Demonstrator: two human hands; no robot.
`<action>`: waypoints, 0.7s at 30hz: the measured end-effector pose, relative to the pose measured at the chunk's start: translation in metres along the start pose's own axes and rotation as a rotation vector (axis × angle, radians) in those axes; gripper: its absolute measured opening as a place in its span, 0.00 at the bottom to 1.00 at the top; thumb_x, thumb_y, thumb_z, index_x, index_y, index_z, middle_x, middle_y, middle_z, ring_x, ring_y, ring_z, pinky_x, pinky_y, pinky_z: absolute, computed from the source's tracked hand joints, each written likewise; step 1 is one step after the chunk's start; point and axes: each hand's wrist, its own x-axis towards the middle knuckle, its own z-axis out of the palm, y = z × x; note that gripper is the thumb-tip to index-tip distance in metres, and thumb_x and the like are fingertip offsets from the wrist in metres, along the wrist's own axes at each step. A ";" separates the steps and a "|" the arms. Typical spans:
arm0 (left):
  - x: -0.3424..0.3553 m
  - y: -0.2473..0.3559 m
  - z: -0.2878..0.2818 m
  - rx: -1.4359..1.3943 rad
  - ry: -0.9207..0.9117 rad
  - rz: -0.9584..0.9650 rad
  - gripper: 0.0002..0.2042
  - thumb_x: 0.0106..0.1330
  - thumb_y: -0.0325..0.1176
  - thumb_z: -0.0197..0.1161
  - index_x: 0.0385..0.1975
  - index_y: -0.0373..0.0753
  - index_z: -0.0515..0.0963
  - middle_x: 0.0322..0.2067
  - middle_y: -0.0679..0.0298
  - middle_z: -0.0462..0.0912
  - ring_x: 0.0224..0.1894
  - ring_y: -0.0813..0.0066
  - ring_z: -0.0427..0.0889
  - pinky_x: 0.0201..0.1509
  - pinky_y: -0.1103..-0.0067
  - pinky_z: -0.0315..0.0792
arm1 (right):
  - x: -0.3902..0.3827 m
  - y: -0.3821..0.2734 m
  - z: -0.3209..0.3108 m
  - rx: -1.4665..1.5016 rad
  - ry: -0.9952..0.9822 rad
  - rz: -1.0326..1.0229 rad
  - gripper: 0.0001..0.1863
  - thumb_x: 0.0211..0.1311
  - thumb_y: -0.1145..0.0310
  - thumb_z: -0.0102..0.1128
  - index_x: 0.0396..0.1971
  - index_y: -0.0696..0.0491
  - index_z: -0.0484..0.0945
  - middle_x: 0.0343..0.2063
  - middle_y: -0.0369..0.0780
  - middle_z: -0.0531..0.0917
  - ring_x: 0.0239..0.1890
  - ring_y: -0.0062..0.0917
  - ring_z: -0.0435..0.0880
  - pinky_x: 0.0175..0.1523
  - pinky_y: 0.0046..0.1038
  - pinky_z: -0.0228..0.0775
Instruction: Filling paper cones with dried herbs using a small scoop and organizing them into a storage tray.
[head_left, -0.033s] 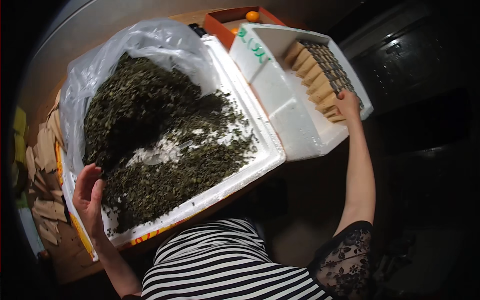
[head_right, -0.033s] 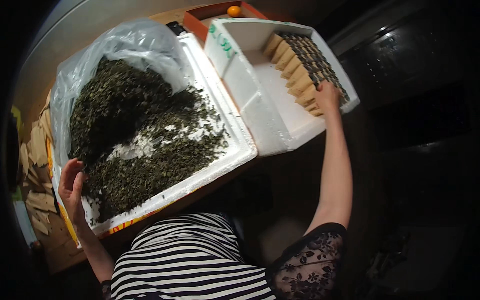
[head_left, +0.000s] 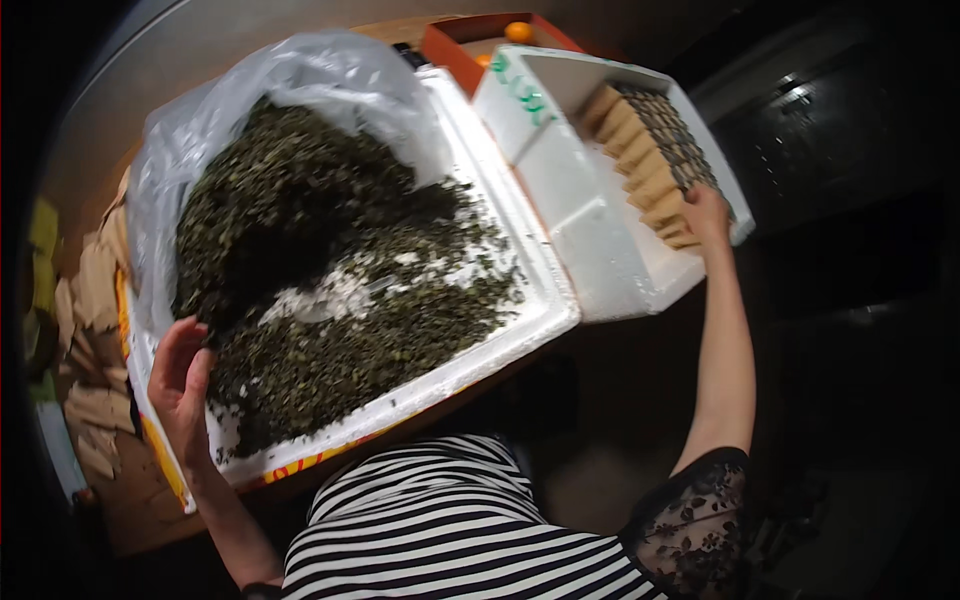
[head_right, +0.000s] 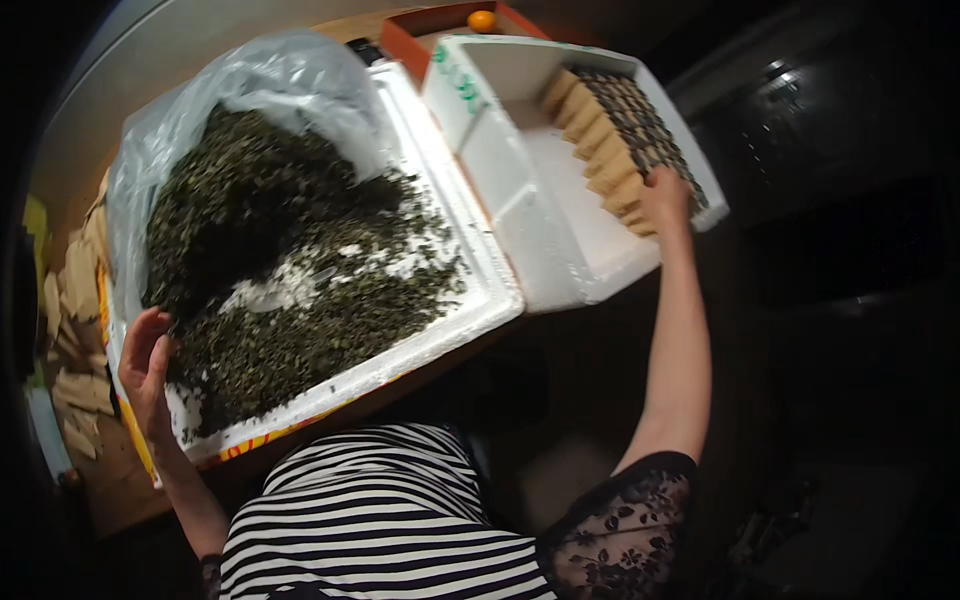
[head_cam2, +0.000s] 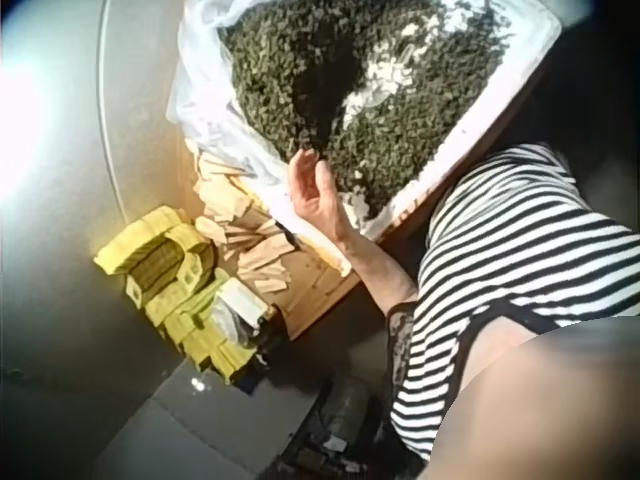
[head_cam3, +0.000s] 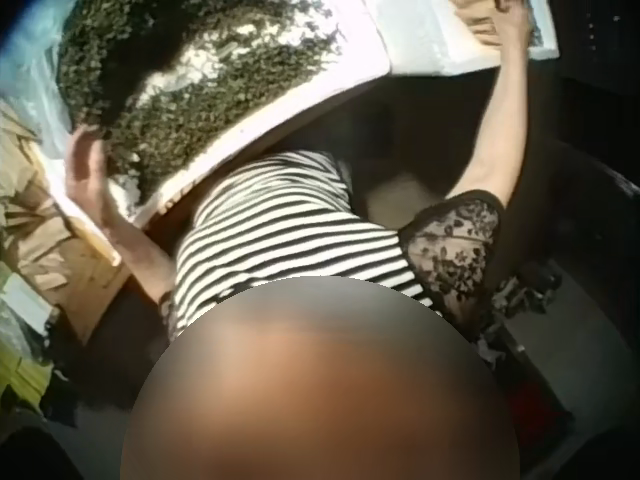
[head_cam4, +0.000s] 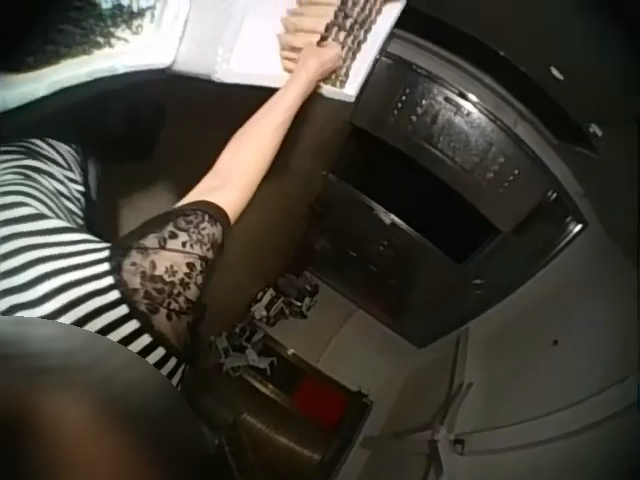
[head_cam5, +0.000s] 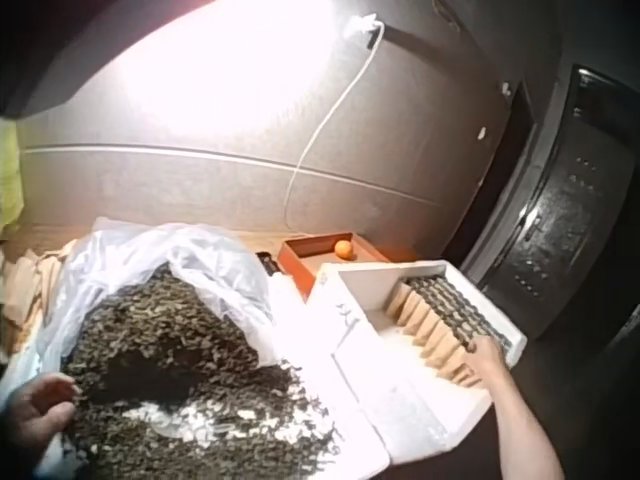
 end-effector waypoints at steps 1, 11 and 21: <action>0.002 -0.005 0.002 -0.019 -0.003 0.000 0.18 0.70 0.25 0.59 0.60 0.35 0.73 0.52 0.63 0.79 0.55 0.77 0.77 0.56 0.80 0.72 | -0.001 0.013 0.000 0.000 0.078 -0.078 0.05 0.48 0.71 0.63 0.25 0.56 0.78 0.16 0.43 0.81 0.16 0.28 0.83 0.24 0.32 0.73; -0.020 0.008 -0.010 -0.033 0.146 0.017 0.17 0.66 0.21 0.60 0.55 0.33 0.76 0.45 0.65 0.80 0.46 0.81 0.79 0.53 0.82 0.73 | -0.017 -0.070 -0.043 0.284 0.223 -0.259 0.07 0.67 0.69 0.60 0.39 0.56 0.83 0.22 0.34 0.80 0.24 0.14 0.76 0.32 0.21 0.70; -0.064 0.006 -0.054 -0.055 0.418 0.065 0.14 0.65 0.22 0.62 0.51 0.34 0.78 0.40 0.67 0.82 0.39 0.85 0.78 0.47 0.85 0.73 | -0.192 -0.337 -0.031 0.711 -0.339 -0.927 0.11 0.58 0.84 0.63 0.41 0.59 0.79 0.40 0.45 0.83 0.39 0.39 0.84 0.45 0.31 0.75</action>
